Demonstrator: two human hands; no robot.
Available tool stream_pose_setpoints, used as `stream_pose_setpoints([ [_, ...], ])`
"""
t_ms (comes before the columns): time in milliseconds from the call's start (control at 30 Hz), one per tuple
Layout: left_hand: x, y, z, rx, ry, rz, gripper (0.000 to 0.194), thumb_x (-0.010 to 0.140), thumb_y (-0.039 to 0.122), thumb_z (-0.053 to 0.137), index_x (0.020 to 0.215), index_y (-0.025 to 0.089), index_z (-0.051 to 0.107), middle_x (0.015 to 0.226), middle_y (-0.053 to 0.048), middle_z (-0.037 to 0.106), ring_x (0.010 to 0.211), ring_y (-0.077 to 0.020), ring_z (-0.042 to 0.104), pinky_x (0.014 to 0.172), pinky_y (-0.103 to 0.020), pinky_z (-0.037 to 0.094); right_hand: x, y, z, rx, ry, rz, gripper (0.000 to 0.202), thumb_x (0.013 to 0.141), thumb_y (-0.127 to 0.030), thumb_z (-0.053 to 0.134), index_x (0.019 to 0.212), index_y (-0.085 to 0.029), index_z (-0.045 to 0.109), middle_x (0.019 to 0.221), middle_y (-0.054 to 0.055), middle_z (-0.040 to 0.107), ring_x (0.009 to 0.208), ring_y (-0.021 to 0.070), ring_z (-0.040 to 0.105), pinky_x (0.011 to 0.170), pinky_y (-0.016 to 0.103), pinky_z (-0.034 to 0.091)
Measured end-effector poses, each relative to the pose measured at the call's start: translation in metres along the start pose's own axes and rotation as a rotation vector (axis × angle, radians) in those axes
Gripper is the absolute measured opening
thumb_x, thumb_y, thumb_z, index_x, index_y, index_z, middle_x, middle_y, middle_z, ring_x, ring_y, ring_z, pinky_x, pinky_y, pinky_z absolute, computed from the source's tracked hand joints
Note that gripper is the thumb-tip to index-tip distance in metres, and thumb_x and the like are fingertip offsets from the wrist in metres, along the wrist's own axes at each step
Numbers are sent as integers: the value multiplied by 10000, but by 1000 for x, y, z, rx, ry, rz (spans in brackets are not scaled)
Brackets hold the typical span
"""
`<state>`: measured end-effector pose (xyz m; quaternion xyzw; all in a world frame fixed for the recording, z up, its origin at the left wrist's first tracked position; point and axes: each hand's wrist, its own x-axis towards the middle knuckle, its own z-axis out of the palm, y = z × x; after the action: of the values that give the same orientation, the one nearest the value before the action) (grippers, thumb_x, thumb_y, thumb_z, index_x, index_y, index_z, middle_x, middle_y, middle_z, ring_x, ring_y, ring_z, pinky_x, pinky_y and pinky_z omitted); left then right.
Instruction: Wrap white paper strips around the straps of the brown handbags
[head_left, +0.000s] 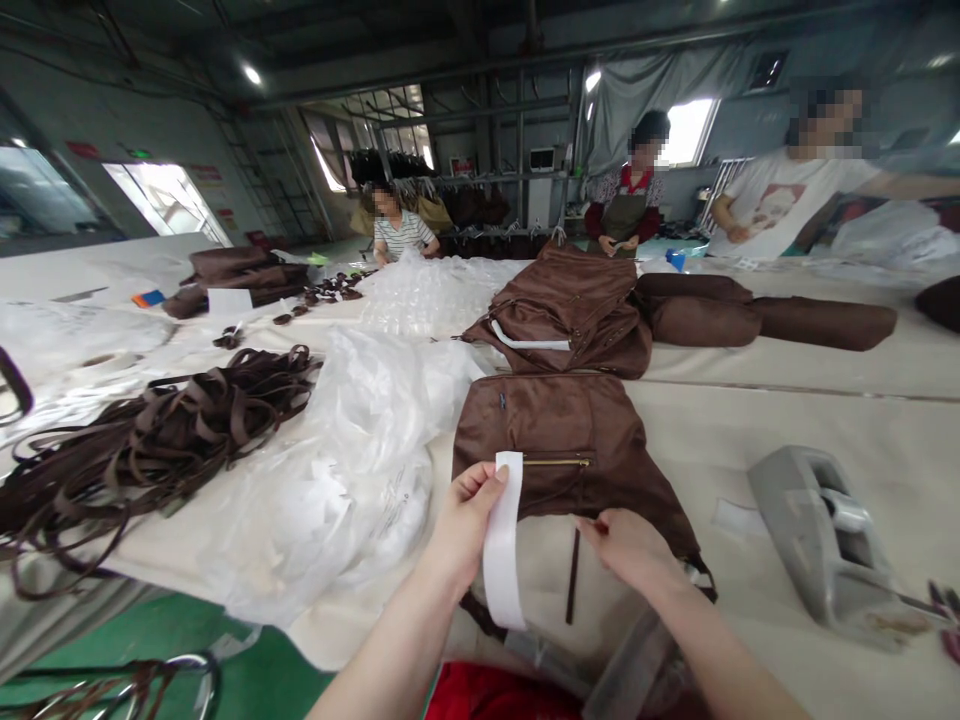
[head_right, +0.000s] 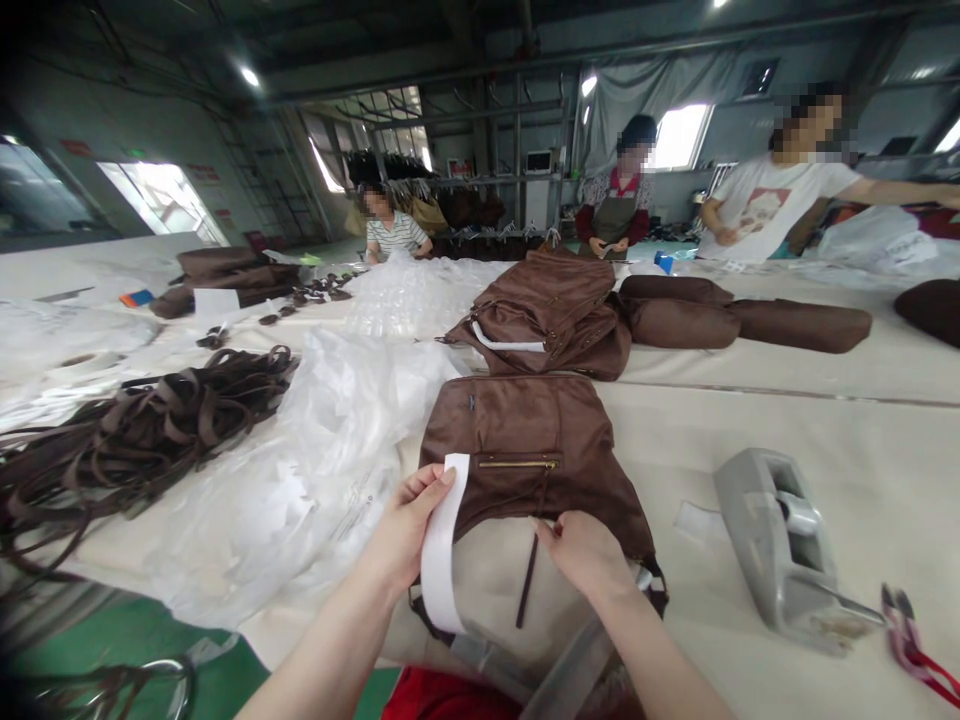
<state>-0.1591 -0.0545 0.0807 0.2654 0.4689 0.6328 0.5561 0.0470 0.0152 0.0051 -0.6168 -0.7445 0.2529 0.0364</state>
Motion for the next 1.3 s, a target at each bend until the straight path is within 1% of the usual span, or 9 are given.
stream_pose_setpoints([
  [167,-7,13,1,-80,-181,-102,334,734,420,689,713,168,470,511,93,420,290,19,172,309,-158,76,10,-13,16,136,-1,-10,327,785,-450,525,580,-198,565,543,39,590,514,161,551,509,266,339],
  [333,-15,24,-11,30,-312,-117,298,680,353,748,737,151,536,548,70,470,363,2,306,359,-141,196,9,-10,22,689,-156,-23,309,763,-426,548,563,-200,483,426,-38,479,344,92,387,389,236,253],
  [500,2,8,-26,540,-239,12,319,729,432,671,646,134,595,566,17,542,482,-64,418,466,-189,309,15,-3,21,924,-74,-70,387,751,-515,569,561,-202,445,407,-67,430,328,71,342,368,224,229],
  [633,23,-21,-37,1019,-187,265,259,792,362,580,637,163,641,792,-37,628,750,-149,562,670,-238,417,20,-4,24,939,-89,-49,347,737,-524,584,656,-192,517,461,-61,493,335,75,386,358,218,238],
  [800,23,-48,-31,1177,-393,282,187,814,285,541,748,181,682,1007,-49,654,966,-187,565,867,-270,398,17,-11,24,1321,-264,46,319,683,-450,698,723,-170,549,535,-46,520,393,53,386,374,194,238],
  [967,10,-54,-15,1074,-704,145,236,852,319,500,809,158,667,729,8,619,688,-121,525,641,-213,386,23,-21,20,1619,-476,169,245,700,-329,715,827,-148,610,509,-83,403,393,28,280,362,162,190],
  [1067,5,-46,-14,1056,-641,128,274,856,359,499,763,142,638,654,22,549,611,-99,453,554,-203,330,27,-26,19,1631,-537,159,218,716,-332,704,812,-156,617,468,-109,305,376,31,195,357,175,126],
  [1133,1,-35,-20,1024,-552,147,313,885,373,454,756,140,617,659,18,536,608,-95,443,551,-201,326,26,-27,17,1582,-529,40,254,730,-377,700,824,-148,642,463,-104,317,378,30,199,372,192,123],
  [1300,-11,-11,-43,1133,-416,232,319,891,373,467,717,148,611,655,2,548,637,-104,475,592,-203,349,21,-19,17,1423,-340,-235,301,727,-430,710,802,-139,703,473,-50,446,435,49,330,432,225,206],
])
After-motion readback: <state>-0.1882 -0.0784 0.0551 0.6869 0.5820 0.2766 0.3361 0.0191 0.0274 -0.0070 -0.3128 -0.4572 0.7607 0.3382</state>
